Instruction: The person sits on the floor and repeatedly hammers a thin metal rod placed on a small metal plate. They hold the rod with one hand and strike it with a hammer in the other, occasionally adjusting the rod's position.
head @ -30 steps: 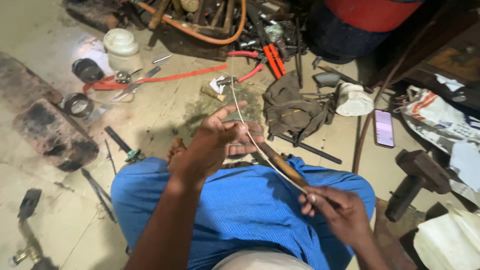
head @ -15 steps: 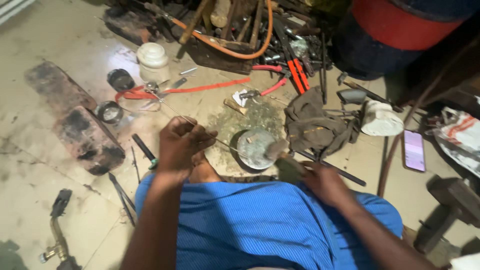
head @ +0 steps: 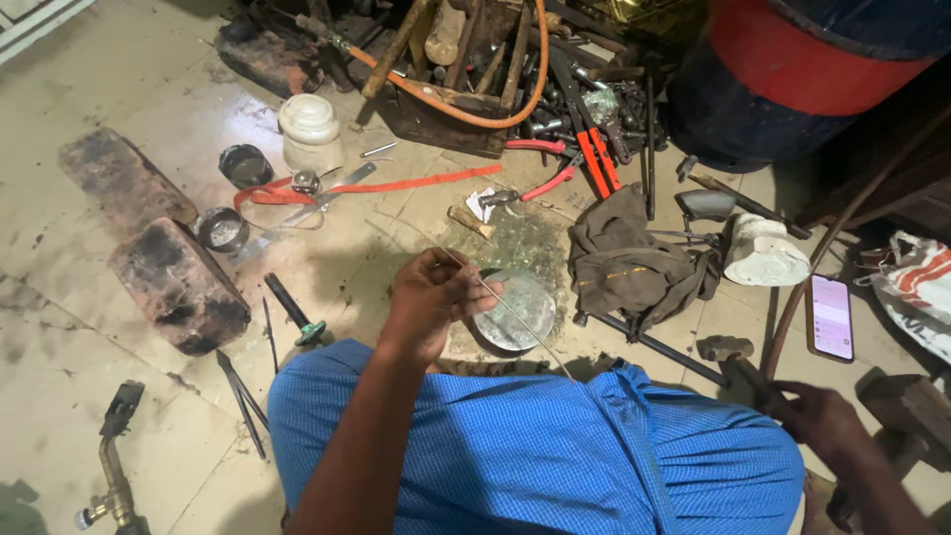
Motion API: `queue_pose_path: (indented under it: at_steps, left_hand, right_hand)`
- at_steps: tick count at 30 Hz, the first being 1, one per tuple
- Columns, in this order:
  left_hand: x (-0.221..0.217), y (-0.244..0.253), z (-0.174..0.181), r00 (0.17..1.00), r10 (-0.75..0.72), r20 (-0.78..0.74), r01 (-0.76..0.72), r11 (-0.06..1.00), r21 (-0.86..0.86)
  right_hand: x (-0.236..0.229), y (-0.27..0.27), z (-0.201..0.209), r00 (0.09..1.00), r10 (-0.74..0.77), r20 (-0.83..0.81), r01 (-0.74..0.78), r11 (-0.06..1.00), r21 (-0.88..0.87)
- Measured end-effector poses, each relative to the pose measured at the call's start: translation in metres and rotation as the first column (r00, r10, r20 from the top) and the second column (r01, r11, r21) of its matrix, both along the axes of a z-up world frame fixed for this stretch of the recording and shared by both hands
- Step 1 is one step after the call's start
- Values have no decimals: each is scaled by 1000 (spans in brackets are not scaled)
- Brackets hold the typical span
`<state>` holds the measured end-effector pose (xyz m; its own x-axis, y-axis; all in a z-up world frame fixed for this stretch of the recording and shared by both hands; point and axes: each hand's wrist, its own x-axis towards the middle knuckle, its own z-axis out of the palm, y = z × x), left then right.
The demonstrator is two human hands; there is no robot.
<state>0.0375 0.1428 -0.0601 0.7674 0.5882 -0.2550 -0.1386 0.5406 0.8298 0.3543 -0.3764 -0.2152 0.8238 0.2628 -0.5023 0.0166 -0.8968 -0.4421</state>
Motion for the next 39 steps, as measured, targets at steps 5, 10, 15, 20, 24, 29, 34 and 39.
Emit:
queue_pose_path:
  at_steps: [5,10,15,20,24,29,34,39]
  left_hand:
    - [5,-12,11,997,-60,55,59,998,12]
    - [7,-35,27,993,-115,33,115,993,-8]
    - [6,-87,36,965,-202,169,210,977,-34]
    - [-4,-114,27,930,-334,155,334,942,31]
    - [-14,-104,22,891,-330,313,375,922,-98]
    - [-12,-106,18,931,-285,228,314,944,-104]
    - [-15,-112,13,971,-195,135,198,980,-3]
    - [-17,-121,4,996,-66,56,66,998,5]
  right_hand:
    - [-25,-15,-25,990,88,111,-101,987,127]
    - [-60,43,72,728,54,683,-118,992,48]
    - [-170,151,162,886,263,381,-459,610,646]
    - [-236,208,177,909,216,-356,98,720,687]
    - [-239,207,179,924,189,-333,108,706,700]
    - [-243,195,169,922,213,-324,73,726,684]
    - [-244,191,155,941,215,-260,27,721,692]
    - [-254,196,147,954,210,-216,-20,758,652]
